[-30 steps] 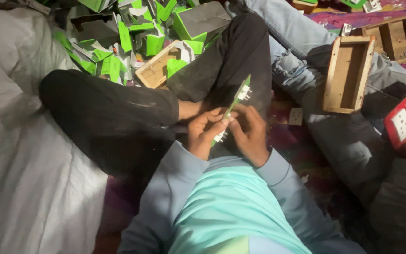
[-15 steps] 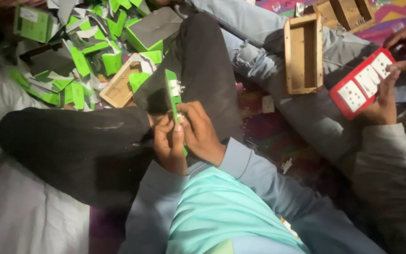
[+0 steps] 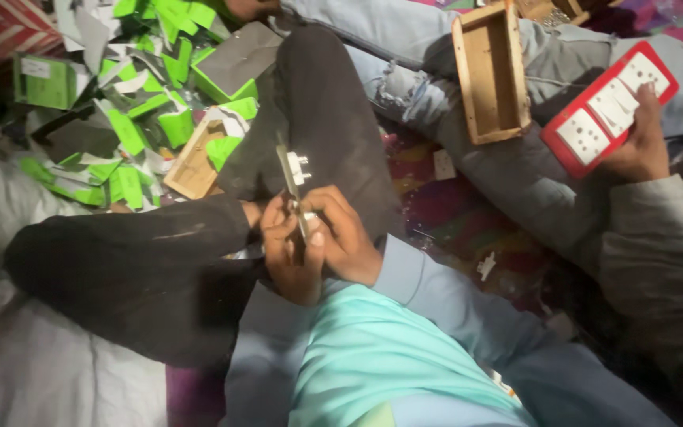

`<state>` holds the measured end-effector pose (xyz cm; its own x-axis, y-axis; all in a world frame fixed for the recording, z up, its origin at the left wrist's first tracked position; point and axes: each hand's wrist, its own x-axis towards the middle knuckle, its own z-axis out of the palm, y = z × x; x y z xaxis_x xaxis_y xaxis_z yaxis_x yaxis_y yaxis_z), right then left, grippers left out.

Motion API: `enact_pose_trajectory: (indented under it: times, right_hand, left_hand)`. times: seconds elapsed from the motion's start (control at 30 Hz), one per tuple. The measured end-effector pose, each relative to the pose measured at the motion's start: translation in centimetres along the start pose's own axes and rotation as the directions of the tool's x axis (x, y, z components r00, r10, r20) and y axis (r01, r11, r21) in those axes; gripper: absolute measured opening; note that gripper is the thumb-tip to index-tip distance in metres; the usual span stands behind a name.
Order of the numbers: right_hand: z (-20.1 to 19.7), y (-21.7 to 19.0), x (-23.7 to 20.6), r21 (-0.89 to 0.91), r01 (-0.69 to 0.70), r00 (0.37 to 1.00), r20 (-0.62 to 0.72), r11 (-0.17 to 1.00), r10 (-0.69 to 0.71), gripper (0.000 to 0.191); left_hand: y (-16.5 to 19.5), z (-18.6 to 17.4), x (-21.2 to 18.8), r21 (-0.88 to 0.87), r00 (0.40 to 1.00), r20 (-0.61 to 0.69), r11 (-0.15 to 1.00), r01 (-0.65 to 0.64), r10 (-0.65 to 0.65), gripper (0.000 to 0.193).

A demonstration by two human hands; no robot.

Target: The person sits on the floor and assembles electrical switch and socket faceplates, pressing white switch and socket modules into green plastic plates one at a time and setting finished plates aside. Later they use a screwdriver to tighten screws on a partially assembled plate.

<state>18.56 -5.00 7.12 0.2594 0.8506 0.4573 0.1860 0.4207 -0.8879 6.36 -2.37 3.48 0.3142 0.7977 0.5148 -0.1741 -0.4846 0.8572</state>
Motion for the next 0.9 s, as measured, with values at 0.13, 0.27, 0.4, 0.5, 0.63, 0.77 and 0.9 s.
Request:
enact_pose_trajectory:
  times: [0.13, 0.27, 0.4, 0.5, 0.63, 0.77, 0.9]
  right_hand:
    - [-1.0, 1.3, -0.5, -0.069, 0.006, 1.000, -0.022, 0.998, -0.007, 0.015]
    - [-3.2, 4.8, -2.9, -0.184, 0.001, 0.999, -0.047, 0.983, -0.010, 0.012]
    - [-8.4, 5.3, -2.3, -0.284, -0.266, 0.945, -0.268, 0.921, 0.190, 0.020]
    - [-16.3, 6.0, -1.7, -0.292, -0.282, 0.951, -0.211, 0.914, 0.227, 0.028]
    - [-34.5, 6.1, -0.7, 0.690, -0.211, 0.871, -0.190, 0.693, 0.454, 0.040]
    - [-41.3, 11.0, -4.4, 0.813, -0.236, 0.828, -0.119, 0.532, 0.548, 0.049]
    - [-41.8, 11.0, -4.7, 0.461, -0.292, 0.901, -0.163, 0.838, 0.403, 0.049]
  left_hand:
    - [-0.8, 0.5, 0.5, 0.160, 0.986, -0.061, 0.976, -0.146, 0.157, 0.047]
    - [-0.7, 0.2, -0.1, -0.014, 0.990, -0.118, 0.997, 0.072, -0.073, 0.080]
    - [-1.1, -1.3, 0.2, -0.207, 0.921, -0.262, 0.949, 0.237, -0.287, 0.081]
    - [-1.4, -1.8, 0.9, -0.356, 0.804, -0.320, 0.850, 0.388, -0.501, 0.071]
    - [-0.7, -1.9, 1.1, -0.382, 0.763, -0.278, 0.796, 0.470, -0.584, 0.060]
    - [0.3, -1.9, 1.4, -0.349, 0.734, -0.242, 0.763, 0.544, -0.635, 0.058]
    - [0.5, -1.6, 1.7, -0.382, 0.764, -0.184, 0.761, 0.524, -0.618, 0.055]
